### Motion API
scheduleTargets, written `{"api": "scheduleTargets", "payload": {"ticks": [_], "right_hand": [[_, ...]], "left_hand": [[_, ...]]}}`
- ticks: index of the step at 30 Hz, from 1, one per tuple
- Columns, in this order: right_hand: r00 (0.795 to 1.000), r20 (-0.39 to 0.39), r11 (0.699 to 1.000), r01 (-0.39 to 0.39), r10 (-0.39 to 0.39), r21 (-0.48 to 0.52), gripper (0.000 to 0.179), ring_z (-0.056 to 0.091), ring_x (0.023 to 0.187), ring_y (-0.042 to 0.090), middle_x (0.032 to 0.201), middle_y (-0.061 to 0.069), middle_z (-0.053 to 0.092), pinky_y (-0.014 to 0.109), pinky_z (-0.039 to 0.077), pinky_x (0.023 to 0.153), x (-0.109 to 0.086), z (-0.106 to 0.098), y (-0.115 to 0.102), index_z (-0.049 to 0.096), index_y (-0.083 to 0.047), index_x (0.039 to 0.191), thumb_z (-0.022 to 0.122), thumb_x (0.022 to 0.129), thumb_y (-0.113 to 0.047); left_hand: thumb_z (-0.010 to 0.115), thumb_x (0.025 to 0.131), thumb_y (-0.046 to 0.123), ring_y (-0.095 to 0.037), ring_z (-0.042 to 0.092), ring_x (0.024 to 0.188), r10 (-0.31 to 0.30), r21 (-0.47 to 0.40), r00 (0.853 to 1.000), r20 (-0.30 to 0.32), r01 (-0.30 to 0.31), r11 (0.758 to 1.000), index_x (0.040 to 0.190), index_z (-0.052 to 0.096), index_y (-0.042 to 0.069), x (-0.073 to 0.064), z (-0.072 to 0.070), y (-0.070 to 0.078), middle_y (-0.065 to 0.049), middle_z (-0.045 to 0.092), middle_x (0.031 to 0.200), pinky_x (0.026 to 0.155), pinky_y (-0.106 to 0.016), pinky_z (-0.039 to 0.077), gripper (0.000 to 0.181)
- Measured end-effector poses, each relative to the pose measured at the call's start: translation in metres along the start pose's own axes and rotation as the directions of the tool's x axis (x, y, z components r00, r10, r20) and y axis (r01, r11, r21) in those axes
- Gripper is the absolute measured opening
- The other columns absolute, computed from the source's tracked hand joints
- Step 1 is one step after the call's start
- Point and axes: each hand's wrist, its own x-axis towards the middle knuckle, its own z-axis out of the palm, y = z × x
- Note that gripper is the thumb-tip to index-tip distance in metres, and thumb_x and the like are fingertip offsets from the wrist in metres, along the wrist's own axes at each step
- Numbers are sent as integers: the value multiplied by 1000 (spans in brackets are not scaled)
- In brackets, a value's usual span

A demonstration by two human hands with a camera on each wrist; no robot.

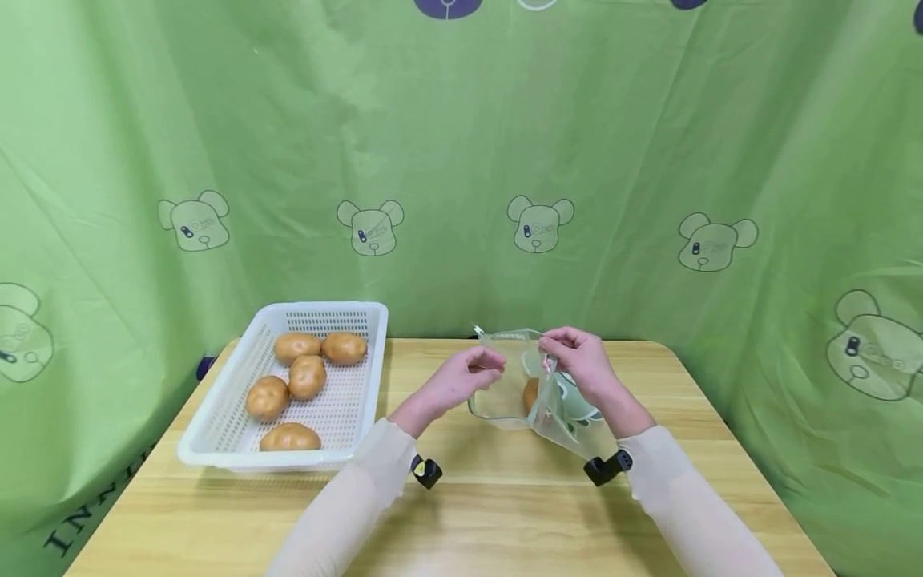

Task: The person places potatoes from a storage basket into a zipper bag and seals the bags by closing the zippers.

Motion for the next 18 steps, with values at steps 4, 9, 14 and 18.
{"api": "scheduleTargets", "payload": {"ticks": [4,9,14,18], "right_hand": [[1000,5,1000,-2,1,21,21,60,63,8,76,-1,65,22,54,59,0,-1,1,58,10,103,61,91,-7],[1000,16,999,2,-2,44,13,61,62,7,75,-3,65,22,54,59,0,-1,2,60,5,99,61,91,-5],[1000,14,999,3,-4,41,10,61,62,8,76,-2,65,22,54,59,0,-2,4,60,3,98,60,91,-5],[1000,13,1000,0,0,30,14,61,63,8,78,0,66,22,54,60,0,-3,5,60,5,100,61,91,-7]], "left_hand": [[56,94,7,-22,58,100,17,-7,1000,-5,-17,1000,117,58,2,-5,-13,4,-16,60,116,85,-34,51,24],[56,93,6,-31,56,107,61,2,998,-16,-61,998,121,54,-1,-15,-40,11,-18,58,118,88,-36,50,29],[59,91,7,-30,55,109,55,37,996,-64,-53,998,125,51,2,-24,-76,17,-17,56,122,91,-36,48,35],[61,90,8,-31,53,112,38,73,994,-104,-30,997,128,48,1,-28,-109,15,-20,53,126,96,-40,44,41]]}}
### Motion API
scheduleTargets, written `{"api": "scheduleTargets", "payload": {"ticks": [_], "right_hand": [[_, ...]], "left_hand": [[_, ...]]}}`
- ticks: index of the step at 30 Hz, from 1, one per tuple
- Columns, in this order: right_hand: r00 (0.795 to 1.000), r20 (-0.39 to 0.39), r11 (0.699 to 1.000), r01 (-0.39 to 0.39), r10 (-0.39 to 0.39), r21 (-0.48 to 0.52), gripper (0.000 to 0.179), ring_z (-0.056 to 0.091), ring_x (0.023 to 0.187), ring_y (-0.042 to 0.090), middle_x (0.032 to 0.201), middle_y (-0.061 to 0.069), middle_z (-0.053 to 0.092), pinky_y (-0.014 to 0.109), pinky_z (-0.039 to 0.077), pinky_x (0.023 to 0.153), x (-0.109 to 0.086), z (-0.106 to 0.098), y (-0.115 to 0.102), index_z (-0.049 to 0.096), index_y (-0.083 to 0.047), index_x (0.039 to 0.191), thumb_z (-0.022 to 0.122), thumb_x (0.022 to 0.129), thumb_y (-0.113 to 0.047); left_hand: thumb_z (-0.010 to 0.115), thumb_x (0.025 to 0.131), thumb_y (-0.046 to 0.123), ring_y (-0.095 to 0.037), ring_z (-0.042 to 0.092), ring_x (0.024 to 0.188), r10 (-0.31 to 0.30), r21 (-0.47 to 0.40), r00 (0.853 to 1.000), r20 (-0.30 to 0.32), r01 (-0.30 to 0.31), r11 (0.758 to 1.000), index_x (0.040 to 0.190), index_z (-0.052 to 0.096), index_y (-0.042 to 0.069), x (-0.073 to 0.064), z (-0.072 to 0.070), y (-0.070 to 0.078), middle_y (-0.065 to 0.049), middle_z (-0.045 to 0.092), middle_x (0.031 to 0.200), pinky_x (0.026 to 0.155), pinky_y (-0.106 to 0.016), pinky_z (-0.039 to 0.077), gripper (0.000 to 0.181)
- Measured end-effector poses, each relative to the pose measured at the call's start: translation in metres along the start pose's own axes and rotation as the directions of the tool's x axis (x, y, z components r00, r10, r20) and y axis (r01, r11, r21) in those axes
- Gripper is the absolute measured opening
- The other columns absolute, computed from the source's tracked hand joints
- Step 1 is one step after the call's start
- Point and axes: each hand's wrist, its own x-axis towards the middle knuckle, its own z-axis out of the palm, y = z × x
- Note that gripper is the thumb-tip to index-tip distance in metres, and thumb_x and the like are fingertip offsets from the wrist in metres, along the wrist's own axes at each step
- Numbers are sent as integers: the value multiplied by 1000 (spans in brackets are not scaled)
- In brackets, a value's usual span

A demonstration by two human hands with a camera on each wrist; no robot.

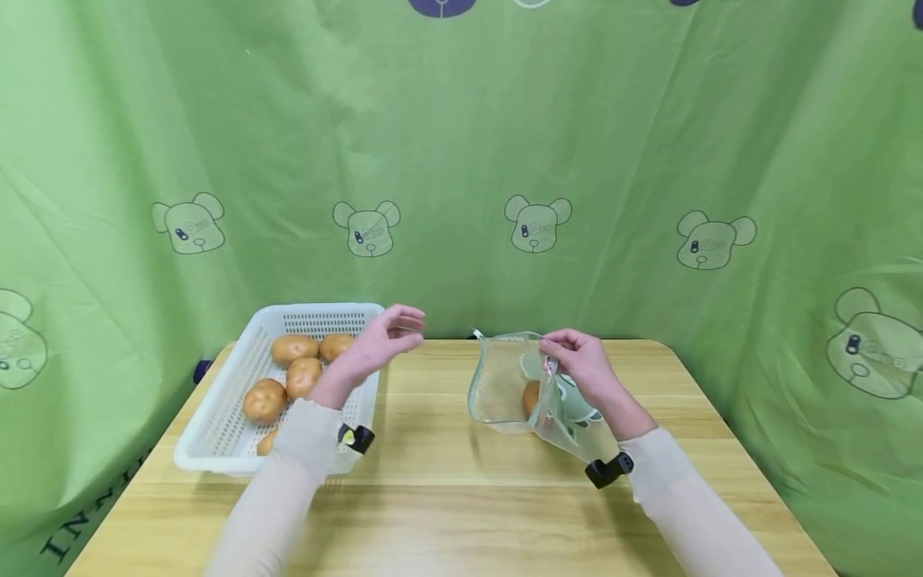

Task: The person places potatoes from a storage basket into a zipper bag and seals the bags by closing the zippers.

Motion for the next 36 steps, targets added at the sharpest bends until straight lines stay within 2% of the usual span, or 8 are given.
{"api": "scheduleTargets", "payload": {"ticks": [9,14,18,23,26,30,33,36], "right_hand": [[1000,-3,999,15,-14,32,5,60,61,8,76,1,66,21,53,57,0,-2,2,62,-1,94,61,91,-4],[1000,-6,999,17,-17,35,4,60,60,7,74,0,66,21,53,57,-1,-2,1,63,-3,93,61,91,-4],[1000,-7,999,12,-11,35,5,60,61,7,74,-1,66,21,53,57,-1,-3,1,63,-1,94,61,91,-4],[1000,-4,999,13,-13,45,7,60,60,7,74,-1,65,20,53,57,-2,-3,1,63,1,95,61,91,-5],[1000,-6,999,15,-15,44,9,60,60,7,74,-1,65,20,53,57,-2,-2,1,62,2,96,61,91,-5],[1000,-9,999,11,-10,37,18,60,61,7,74,-1,65,20,53,57,-3,-2,0,59,9,101,62,91,-6],[1000,-10,999,10,-10,36,24,60,61,7,74,-2,65,20,53,57,-2,-3,0,57,13,104,62,91,-6],[1000,-9,999,10,-9,37,24,60,61,7,74,-2,65,20,52,57,-2,-3,-1,57,13,105,62,91,-7]], "left_hand": [[61,90,8,-37,48,118,-73,122,990,-120,87,989,130,45,-1,-5,-70,-28,-23,50,129,101,-47,38,44],[60,90,7,-42,47,117,-75,260,995,-62,89,961,126,46,-8,-12,-95,-47,-27,51,125,101,-52,36,42],[62,90,10,-44,44,119,-114,337,993,-1,108,935,126,47,-8,-17,-107,-60,-27,50,126,101,-54,36,43],[65,87,13,-44,44,120,-187,406,982,4,169,898,125,49,-6,-23,-116,-77,-27,50,127,100,-56,35,45],[67,85,10,-44,47,117,-177,437,984,5,157,886,121,51,-7,-25,-120,-87,-29,52,124,99,-57,35,43],[70,82,13,-46,49,111,-105,439,994,40,77,895,117,54,-8,-28,-128,-98,-29,55,119,93,-56,40,44],[72,79,15,-47,50,110,-86,446,994,63,49,894,116,55,-7,-30,-134,-106,-29,57,117,91,-56,42,46],[71,77,9,-47,50,110,-118,478,992,56,77,875,118,56,-8,-32,-136,-110,-30,56,118,93,-56,41,47]]}}
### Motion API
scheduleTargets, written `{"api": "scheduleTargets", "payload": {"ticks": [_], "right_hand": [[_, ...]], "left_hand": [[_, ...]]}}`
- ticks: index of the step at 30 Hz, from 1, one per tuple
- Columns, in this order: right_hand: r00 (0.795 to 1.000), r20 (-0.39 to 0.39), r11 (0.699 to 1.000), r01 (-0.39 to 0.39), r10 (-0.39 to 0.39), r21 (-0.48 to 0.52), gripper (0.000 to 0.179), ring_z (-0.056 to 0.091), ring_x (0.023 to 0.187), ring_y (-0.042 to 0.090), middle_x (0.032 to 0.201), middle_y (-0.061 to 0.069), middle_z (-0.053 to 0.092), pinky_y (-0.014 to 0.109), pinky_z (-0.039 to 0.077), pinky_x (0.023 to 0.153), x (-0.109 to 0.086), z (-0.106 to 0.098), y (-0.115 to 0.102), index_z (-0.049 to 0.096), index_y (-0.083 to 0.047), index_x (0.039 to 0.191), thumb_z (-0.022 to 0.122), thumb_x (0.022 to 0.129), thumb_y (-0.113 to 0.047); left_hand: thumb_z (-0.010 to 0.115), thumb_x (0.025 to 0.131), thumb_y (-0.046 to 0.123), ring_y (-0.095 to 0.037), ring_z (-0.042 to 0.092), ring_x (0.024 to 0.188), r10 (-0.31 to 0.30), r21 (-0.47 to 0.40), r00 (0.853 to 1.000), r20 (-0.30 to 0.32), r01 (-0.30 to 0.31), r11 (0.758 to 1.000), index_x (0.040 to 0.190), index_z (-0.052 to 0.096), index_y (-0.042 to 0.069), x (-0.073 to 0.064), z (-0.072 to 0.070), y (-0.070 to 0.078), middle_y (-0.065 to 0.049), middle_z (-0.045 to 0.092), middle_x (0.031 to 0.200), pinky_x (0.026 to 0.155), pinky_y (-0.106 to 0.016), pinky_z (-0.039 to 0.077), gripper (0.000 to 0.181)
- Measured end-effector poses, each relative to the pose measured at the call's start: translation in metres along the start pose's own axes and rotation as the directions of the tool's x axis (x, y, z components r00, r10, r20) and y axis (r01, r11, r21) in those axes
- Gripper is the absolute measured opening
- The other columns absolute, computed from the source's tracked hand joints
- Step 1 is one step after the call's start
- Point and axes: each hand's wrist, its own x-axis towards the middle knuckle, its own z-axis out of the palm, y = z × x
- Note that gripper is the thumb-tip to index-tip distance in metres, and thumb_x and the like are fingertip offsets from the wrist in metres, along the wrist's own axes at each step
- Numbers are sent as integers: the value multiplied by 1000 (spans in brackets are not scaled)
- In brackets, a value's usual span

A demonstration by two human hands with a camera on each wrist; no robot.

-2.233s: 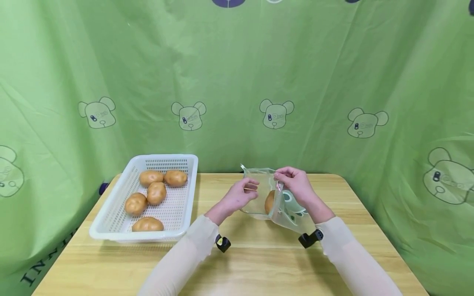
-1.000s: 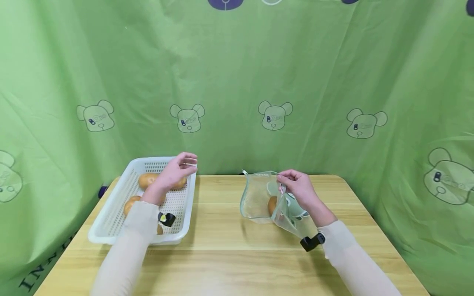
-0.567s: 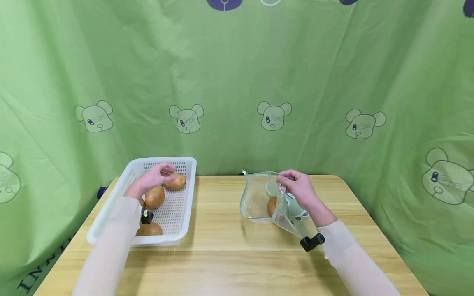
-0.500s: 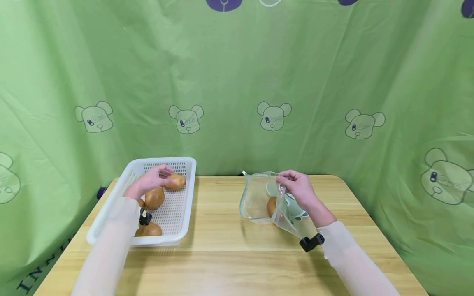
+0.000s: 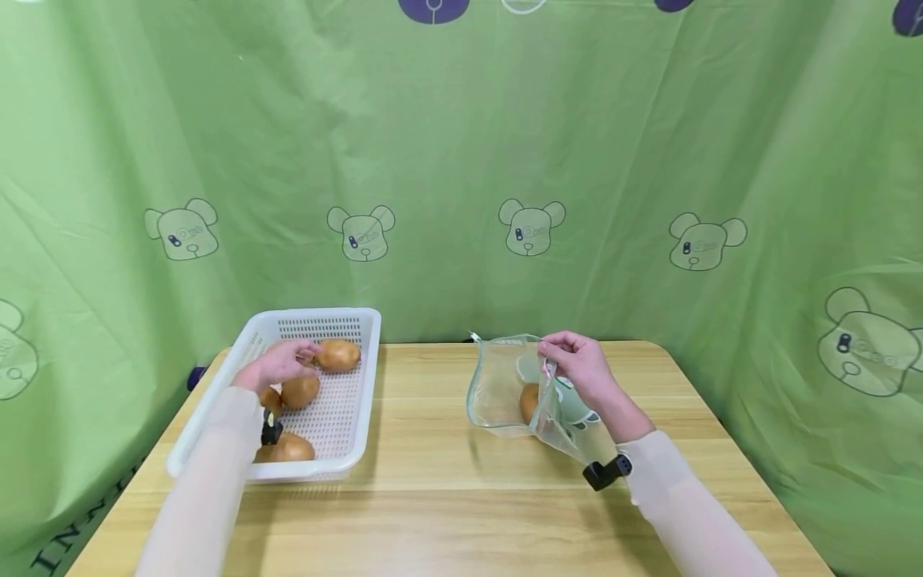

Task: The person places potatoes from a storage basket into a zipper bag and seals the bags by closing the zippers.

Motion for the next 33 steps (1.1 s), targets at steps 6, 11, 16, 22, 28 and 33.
{"api": "scheduleTargets", "payload": {"ticks": [6,11,16,22,28,33], "right_hand": [[1000,-2,1000,-6,6,-2,15,60,62,8,76,0,66,21,53,58,-1,0,-2,61,5,99,62,91,-6],[1000,4,1000,4,-4,-14,17,60,63,8,78,3,66,21,53,59,-1,0,-3,60,6,101,62,91,-8],[1000,9,1000,10,-10,-10,15,60,62,8,78,3,66,21,53,59,0,0,-2,61,5,99,62,91,-7],[1000,7,1000,13,-13,1,7,60,61,8,77,3,66,21,53,58,1,0,0,63,0,95,61,91,-5],[1000,8,1000,10,-10,-6,10,60,62,8,77,3,66,21,53,58,3,0,2,62,2,97,62,91,-6],[1000,10,1000,3,-3,-14,12,60,63,8,78,3,66,21,53,58,4,0,3,62,3,98,62,91,-7]], "left_hand": [[70,75,1,-49,45,117,-56,44,998,38,55,998,121,55,-9,-3,6,-6,-31,50,126,99,-57,35,49],[71,74,-1,-49,42,118,-42,10,999,-4,42,999,117,53,-13,-5,9,-13,-33,49,125,101,-59,31,49],[72,71,0,-48,43,115,-57,27,998,-18,58,998,120,48,-16,-8,11,-23,-34,48,123,101,-58,31,57],[74,74,5,-48,36,122,-120,45,992,30,119,992,130,40,-15,-10,13,-23,-35,40,132,105,-58,25,68],[75,75,11,-49,37,122,-129,90,990,51,124,988,132,42,-10,-5,15,-21,-34,40,133,104,-58,27,69],[76,75,14,-49,38,121,-185,102,980,80,177,979,134,40,-8,0,19,-20,-35,38,134,102,-58,30,73]]}}
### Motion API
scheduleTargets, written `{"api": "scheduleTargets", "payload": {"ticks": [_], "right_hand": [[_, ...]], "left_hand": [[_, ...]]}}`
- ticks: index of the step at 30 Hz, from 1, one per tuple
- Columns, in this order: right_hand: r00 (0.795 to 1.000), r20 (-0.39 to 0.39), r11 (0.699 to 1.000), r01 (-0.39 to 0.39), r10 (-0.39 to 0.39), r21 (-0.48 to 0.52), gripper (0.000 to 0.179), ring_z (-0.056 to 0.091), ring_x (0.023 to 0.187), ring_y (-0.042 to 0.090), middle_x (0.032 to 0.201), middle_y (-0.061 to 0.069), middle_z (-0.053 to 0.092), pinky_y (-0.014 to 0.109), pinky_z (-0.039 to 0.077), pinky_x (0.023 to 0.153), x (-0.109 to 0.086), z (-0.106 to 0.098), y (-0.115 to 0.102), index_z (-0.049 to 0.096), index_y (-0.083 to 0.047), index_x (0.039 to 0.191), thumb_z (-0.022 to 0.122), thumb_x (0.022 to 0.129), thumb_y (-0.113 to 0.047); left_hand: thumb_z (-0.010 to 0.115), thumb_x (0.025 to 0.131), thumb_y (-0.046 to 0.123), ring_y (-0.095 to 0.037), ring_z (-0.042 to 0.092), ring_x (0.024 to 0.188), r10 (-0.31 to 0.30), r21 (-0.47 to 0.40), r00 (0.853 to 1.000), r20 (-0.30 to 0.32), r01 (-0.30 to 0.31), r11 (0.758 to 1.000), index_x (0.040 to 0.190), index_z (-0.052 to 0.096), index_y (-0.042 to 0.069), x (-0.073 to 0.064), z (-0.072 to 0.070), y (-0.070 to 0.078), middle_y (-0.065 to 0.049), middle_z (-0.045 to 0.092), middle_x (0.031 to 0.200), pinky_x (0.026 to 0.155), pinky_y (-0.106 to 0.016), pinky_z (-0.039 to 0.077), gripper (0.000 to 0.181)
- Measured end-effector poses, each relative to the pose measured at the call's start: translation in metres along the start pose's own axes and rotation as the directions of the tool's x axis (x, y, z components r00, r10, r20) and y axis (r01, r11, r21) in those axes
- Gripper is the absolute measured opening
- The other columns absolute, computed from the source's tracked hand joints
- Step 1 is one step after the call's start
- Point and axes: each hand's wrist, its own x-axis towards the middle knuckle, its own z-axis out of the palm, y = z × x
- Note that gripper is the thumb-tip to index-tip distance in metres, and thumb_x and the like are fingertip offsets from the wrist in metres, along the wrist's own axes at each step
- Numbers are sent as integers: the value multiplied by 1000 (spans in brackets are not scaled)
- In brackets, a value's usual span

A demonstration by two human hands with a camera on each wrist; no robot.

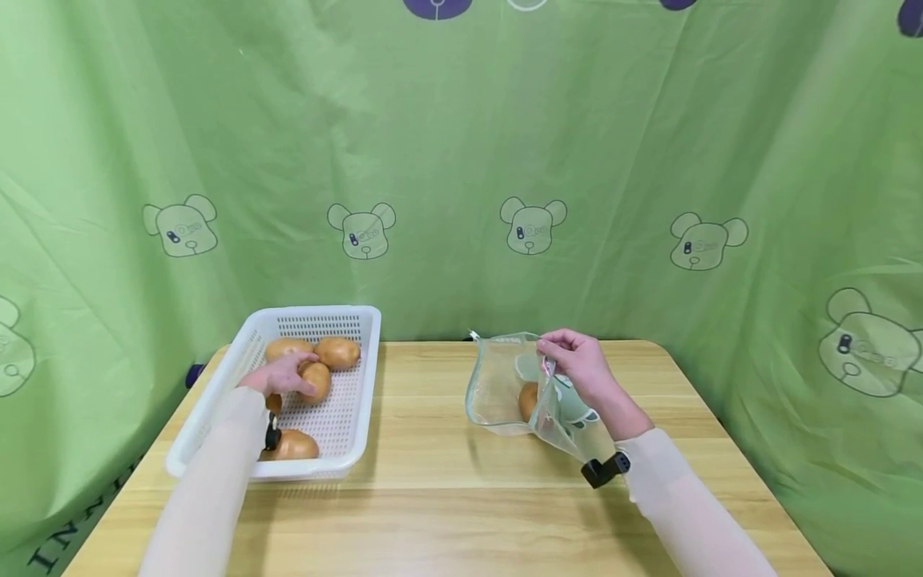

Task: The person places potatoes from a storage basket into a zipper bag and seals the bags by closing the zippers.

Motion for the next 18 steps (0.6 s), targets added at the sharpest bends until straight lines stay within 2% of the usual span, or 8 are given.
{"api": "scheduleTargets", "payload": {"ticks": [7,10,15,18], "right_hand": [[1000,-6,999,22,-22,38,4,58,59,8,75,4,65,19,51,55,-2,1,1,64,-3,92,61,91,-5],[1000,-4,999,25,-24,42,4,58,59,8,75,4,65,19,51,55,-3,1,2,64,-4,91,61,91,-5],[1000,-10,999,22,-22,25,8,58,60,8,75,3,66,20,52,56,-3,0,2,63,1,95,61,91,-6],[1000,-10,1000,19,-19,14,11,59,61,8,75,2,65,20,52,57,-3,0,1,62,3,97,61,91,-7]], "left_hand": [[73,78,13,-50,27,127,-45,-13,997,59,46,999,137,34,-8,0,2,3,-36,23,142,101,-60,31,74],[72,79,13,-49,28,127,-59,-12,996,71,60,998,139,32,-8,1,2,2,-36,22,143,100,-60,32,75],[74,78,15,-48,36,122,-72,-25,995,66,73,997,137,33,-6,2,5,-1,-35,33,136,95,-58,38,75],[75,76,14,-43,46,111,-74,-48,995,65,77,996,135,35,-5,3,6,-3,-33,42,126,87,-51,46,74]]}}
